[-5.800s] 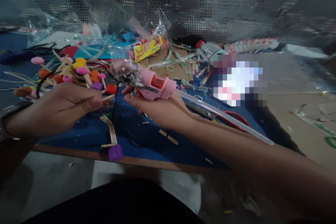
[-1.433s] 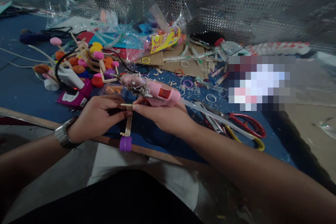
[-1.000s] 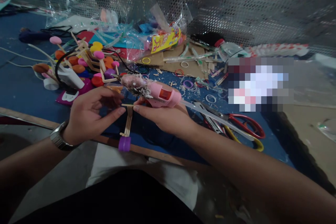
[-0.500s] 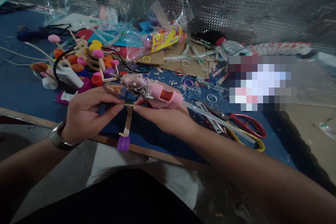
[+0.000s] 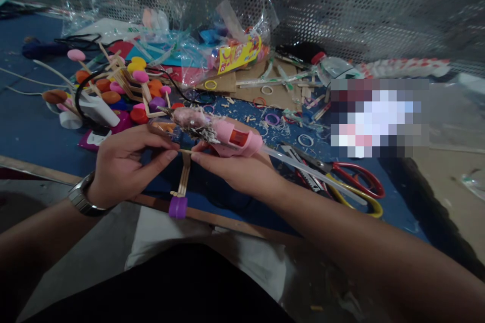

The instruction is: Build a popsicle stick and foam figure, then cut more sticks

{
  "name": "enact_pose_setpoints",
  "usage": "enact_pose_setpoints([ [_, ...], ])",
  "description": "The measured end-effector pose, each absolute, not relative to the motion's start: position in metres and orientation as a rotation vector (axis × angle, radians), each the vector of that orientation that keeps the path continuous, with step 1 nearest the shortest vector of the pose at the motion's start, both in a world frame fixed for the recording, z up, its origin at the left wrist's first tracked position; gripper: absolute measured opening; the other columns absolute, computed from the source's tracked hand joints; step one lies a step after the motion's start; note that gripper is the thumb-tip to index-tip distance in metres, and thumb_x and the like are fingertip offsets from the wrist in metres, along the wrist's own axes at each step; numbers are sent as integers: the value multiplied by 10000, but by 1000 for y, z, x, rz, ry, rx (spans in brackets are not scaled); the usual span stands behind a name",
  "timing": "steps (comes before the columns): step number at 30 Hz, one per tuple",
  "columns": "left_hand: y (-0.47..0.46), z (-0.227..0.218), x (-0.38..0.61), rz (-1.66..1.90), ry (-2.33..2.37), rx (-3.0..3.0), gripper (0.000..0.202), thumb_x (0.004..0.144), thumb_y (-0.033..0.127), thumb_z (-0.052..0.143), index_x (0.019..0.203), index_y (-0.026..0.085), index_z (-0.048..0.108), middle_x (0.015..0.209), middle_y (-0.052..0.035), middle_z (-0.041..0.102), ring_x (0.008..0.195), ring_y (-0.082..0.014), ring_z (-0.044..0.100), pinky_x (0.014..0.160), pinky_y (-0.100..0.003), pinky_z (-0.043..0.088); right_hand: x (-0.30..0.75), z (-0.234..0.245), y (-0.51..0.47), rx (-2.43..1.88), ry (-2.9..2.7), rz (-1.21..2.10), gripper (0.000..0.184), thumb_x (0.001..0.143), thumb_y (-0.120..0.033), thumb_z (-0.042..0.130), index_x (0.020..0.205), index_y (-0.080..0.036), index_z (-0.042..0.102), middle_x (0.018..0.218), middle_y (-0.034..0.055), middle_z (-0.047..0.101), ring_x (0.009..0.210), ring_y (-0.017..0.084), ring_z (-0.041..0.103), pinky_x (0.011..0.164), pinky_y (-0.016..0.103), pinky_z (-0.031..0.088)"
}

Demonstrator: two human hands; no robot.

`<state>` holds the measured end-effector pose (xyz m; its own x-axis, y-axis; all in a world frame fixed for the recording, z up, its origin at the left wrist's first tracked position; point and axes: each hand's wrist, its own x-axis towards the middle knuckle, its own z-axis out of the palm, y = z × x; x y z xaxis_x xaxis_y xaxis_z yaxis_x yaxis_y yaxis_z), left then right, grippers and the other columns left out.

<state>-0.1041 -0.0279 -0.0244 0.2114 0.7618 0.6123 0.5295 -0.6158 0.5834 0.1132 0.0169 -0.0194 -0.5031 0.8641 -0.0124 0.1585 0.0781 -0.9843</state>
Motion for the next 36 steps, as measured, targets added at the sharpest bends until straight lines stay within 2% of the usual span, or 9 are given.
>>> enact_pose_setpoints([
  [6,-27,-25,-104,1366,1213,2231,51,905,174,732,916,224,726,879,-30,788,842,-192,734,764,-358,593,113,-20,16,-1028,-1713,1438,152,767,-344,783,821,-249,677,889,9,745,874,189,724,914,355,602],
  [11,-27,-25,-105,1366,1220,2262,36,904,192,737,918,225,734,865,-25,787,838,-195,745,743,-350,596,113,-21,15,-1033,-1685,1468,160,773,-341,785,827,-241,673,885,7,751,868,190,725,880,355,610],
  [13,-27,-26,-105,1366,1222,2252,34,907,198,737,918,229,731,875,-29,786,838,-196,745,736,-353,598,113,-21,15,-1000,-1672,1473,173,767,-328,794,878,-254,683,909,2,756,881,193,728,868,355,614],
  [16,-28,-26,-105,1364,1223,2240,48,910,194,733,922,241,730,893,-30,789,856,-199,744,753,-364,605,115,-21,15,-940,-1649,1453,302,747,-302,815,1031,-304,713,1013,-9,765,951,198,725,871,344,608],
  [18,-28,-25,-105,1365,1224,2241,54,912,195,733,926,248,734,889,-26,788,854,-197,742,747,-362,607,117,-21,15,-968,-1636,1457,306,747,-320,820,1038,-316,725,1040,-9,764,960,197,718,823,322,606],
  [22,-27,-23,-104,1371,1232,2244,45,914,203,733,933,241,749,853,-24,769,791,-181,727,696,-337,592,118,-22,16,-1074,-1584,1520,231,751,-410,817,896,-264,714,903,0,742,759,154,677,643,275,571],
  [24,-27,-22,-104,1371,1225,2248,48,913,198,732,932,236,752,840,-23,761,773,-173,719,694,-331,587,117,-22,16,-1064,-1568,1525,246,750,-432,814,881,-256,702,866,-9,725,728,143,660,618,266,556],
  [31,-30,-24,-104,1311,1255,2176,64,907,258,743,968,265,726,897,-30,768,800,-188,723,660,-339,583,111,-22,15,-1020,-1614,1518,224,776,-429,800,859,-255,685,893,-7,744,865,178,717,824,327,608],
  [36,-31,-31,-104,1260,1292,2067,277,838,365,828,1022,206,697,937,-50,771,744,-168,723,657,-306,608,110,-21,15,-998,-1624,1481,186,787,-387,799,843,-258,677,918,0,756,906,199,730,842,339,611],
])
